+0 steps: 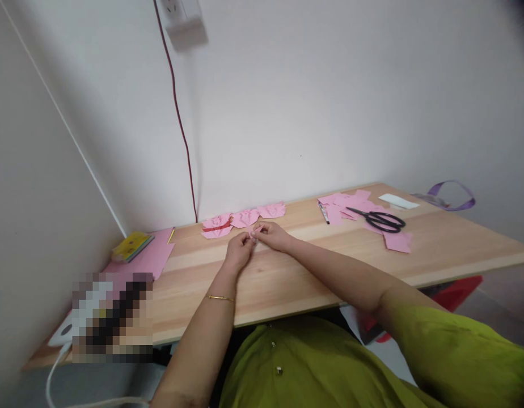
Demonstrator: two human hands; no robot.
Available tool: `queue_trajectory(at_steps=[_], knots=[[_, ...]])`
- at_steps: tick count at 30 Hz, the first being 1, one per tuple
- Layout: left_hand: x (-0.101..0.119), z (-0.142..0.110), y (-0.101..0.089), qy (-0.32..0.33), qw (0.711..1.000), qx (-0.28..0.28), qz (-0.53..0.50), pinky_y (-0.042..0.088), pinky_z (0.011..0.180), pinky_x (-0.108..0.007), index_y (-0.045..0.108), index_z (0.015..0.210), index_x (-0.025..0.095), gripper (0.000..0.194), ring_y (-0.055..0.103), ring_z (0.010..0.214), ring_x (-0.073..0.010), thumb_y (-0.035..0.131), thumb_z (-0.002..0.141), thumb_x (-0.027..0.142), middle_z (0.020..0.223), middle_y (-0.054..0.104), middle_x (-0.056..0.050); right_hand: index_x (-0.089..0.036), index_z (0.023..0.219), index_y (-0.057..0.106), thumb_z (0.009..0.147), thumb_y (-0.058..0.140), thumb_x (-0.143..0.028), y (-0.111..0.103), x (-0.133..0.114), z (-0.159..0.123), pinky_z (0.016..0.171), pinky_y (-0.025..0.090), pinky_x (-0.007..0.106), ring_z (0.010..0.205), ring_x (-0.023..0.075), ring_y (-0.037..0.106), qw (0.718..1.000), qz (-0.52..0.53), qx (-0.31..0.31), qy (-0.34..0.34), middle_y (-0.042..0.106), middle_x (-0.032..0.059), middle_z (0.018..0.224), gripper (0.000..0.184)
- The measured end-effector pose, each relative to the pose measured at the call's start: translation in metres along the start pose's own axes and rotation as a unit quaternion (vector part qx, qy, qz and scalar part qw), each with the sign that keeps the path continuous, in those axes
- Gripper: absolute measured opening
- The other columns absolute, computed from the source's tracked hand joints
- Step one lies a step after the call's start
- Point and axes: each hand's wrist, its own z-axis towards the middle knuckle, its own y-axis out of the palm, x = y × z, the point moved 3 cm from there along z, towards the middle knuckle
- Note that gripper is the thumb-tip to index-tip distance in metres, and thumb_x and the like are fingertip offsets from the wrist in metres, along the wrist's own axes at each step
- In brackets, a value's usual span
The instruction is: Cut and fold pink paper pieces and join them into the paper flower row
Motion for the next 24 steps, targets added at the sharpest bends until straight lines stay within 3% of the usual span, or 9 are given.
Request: queue_trajectory(at_steps=[24], knots=[[0.0041, -0.0021, 0.0005, -0.004, 0.999, 0.006, 0.053, 0.028, 0.055, -0.025, 0.048, 0.061, 0.019, 0.024, 0.040, 0.056, -0.0121, 0.053, 0.078, 0.035, 0.056, 0.045, 0.004, -0.017, 0.075, 0.061, 0.076, 0.062, -0.038, -0.0004, 0.0024, 0.0010, 0.070, 0.046, 0.030, 0.069, 0.0153, 0.058, 0.999, -0.038, 0.006, -0.012, 0.063, 0.0018, 0.072, 0.021]])
